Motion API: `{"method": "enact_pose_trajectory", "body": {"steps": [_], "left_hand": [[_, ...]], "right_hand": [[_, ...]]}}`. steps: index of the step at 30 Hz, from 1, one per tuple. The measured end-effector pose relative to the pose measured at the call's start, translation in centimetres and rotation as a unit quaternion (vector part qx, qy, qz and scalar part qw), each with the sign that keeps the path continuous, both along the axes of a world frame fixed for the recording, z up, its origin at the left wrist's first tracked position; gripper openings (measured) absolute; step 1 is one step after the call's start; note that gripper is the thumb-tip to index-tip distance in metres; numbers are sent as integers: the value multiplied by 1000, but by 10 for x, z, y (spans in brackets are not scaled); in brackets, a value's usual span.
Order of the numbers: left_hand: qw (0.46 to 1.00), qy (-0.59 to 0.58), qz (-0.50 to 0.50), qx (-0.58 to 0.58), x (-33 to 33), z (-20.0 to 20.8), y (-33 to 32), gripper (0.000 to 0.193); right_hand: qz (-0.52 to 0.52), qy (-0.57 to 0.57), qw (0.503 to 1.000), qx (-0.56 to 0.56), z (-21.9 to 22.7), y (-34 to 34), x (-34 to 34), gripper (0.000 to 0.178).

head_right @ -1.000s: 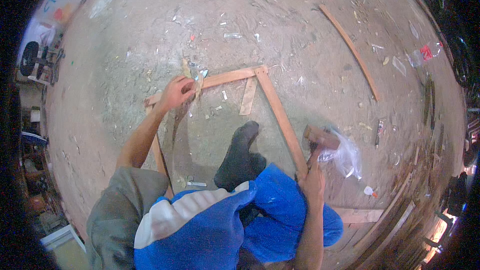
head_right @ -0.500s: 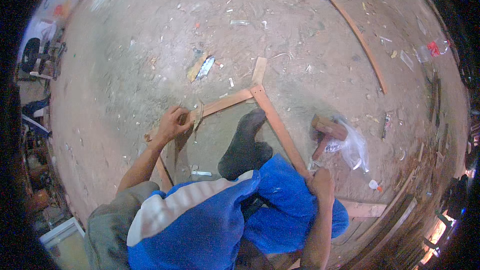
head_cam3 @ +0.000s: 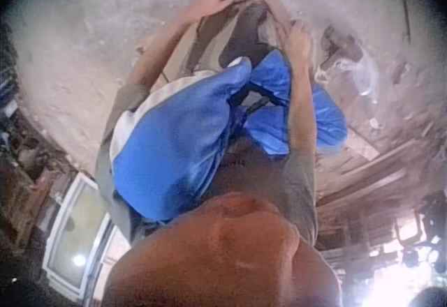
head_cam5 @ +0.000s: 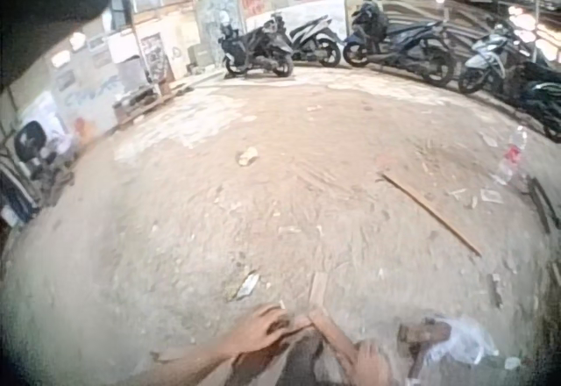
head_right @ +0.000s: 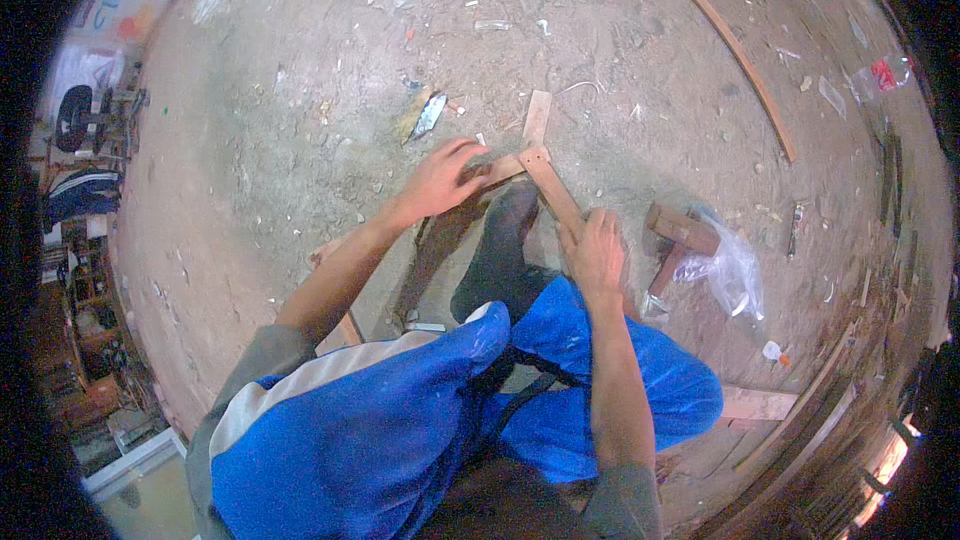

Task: The person assembles a rectangular wooden frame by fitting wooden pieces together and hammering nails into the joints.

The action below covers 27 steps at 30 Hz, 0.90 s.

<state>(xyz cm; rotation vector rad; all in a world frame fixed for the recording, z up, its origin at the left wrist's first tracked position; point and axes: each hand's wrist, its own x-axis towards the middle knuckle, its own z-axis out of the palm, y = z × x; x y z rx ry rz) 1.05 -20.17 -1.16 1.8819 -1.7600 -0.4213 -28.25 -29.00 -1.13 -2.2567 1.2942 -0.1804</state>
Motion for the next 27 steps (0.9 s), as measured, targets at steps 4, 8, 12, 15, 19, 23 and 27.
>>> {"method": "enact_pose_trajectory", "body": {"steps": [4,8,12,15,19,23,27], "left_hand": [[999,20,-12,47,-19,-7,-43,45],[997,50,-52,27,-25,-14,-54,44],[996,67,-56,34,-25,-15,-63,40],[997,51,-57,4,-24,-22,-65,38],[995,72,-63,-8,-24,-24,-70,36],[994,109,-26,-4,-27,-22,-75,37],[995,80,-47,-43,-25,-29,-78,37]], "right_hand": [[-3,6,1000,-6,-17,-4,2,45],[-29,37,998,35,-3,1,11,50],[-29,38,999,20,-9,3,9,51],[-27,27,999,17,-10,3,10,50],[-34,13,999,13,-12,5,10,47],[-37,-21,999,3,-12,5,9,44],[-51,-24,998,12,-13,3,9,42]]}}
